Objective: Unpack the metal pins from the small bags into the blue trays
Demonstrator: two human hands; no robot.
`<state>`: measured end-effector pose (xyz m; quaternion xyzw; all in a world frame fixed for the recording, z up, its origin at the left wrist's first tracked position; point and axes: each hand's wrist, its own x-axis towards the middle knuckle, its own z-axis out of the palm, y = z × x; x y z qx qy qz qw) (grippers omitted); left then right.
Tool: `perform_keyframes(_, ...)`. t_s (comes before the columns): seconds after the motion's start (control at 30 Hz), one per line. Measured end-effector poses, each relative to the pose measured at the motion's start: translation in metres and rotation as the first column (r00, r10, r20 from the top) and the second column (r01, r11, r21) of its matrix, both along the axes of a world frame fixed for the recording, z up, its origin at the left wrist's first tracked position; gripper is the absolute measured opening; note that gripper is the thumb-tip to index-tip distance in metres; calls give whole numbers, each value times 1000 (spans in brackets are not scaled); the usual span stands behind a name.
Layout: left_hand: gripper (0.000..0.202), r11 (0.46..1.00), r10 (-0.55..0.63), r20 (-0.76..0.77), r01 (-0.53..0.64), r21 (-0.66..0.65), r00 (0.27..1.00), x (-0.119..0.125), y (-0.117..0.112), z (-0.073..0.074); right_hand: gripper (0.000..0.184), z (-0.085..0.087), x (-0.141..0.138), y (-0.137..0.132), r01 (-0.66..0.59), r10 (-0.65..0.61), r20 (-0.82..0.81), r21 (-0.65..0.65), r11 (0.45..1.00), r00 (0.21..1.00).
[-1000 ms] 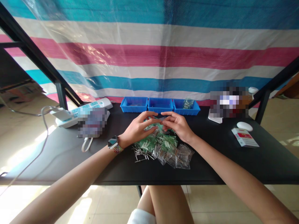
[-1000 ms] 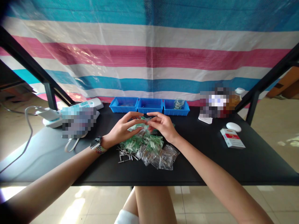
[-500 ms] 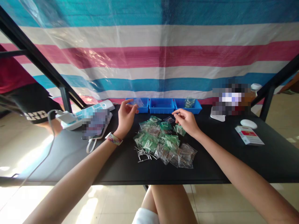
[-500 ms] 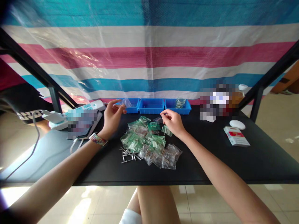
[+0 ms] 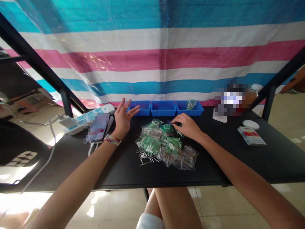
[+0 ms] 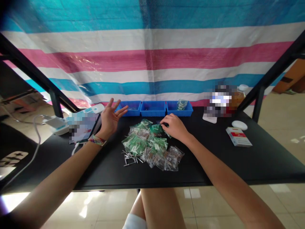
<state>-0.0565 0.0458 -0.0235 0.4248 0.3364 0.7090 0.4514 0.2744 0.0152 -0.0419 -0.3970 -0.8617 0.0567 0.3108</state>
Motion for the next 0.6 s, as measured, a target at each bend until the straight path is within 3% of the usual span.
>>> perform_keyframes(0.13, 43, 995, 10, -284, 18, 96, 959, 6, -9, 0, 15, 5, -2, -3, 88, -84, -101, 37, 995, 991)
perform_keyframes(0.2, 34, 987, 56, -461, 21, 161, 885, 12, -16, 1, 12, 7, -4, -4, 97, -113, -295, -68, 993, 949)
perform_keyframes(0.27, 24, 965, 140, -641, 41, 259, 755, 19, -26, 2, 16, 8, -9, -7, 5, -143, -517, -259, 966, 844)
perform_keyframes(0.33, 21, 919, 250, -796, 124, 374, 551, 27, -36, 5, 28, 10, -15, -12, -168, -185, -672, -424, 890, 717)
perform_keyframes(0.4, 31, 871, 283, -881, 282, 401, 379, 34, -46, 7, 38, 13, -22, -19, -340, -213, -750, -509, 791, 627)
perform_keyframes(0.5, 37, 794, 356, -890, 410, 448, 283, 44, -58, 10, 46, 19, -32, -31, -508, -230, -799, -545, 667, 555)
perform_keyframes(0.6, 23, 751, 369, -880, 463, 472, 299, 49, -62, 12, 44, 22, -37, -38, -589, -222, -803, -565, 578, 553)
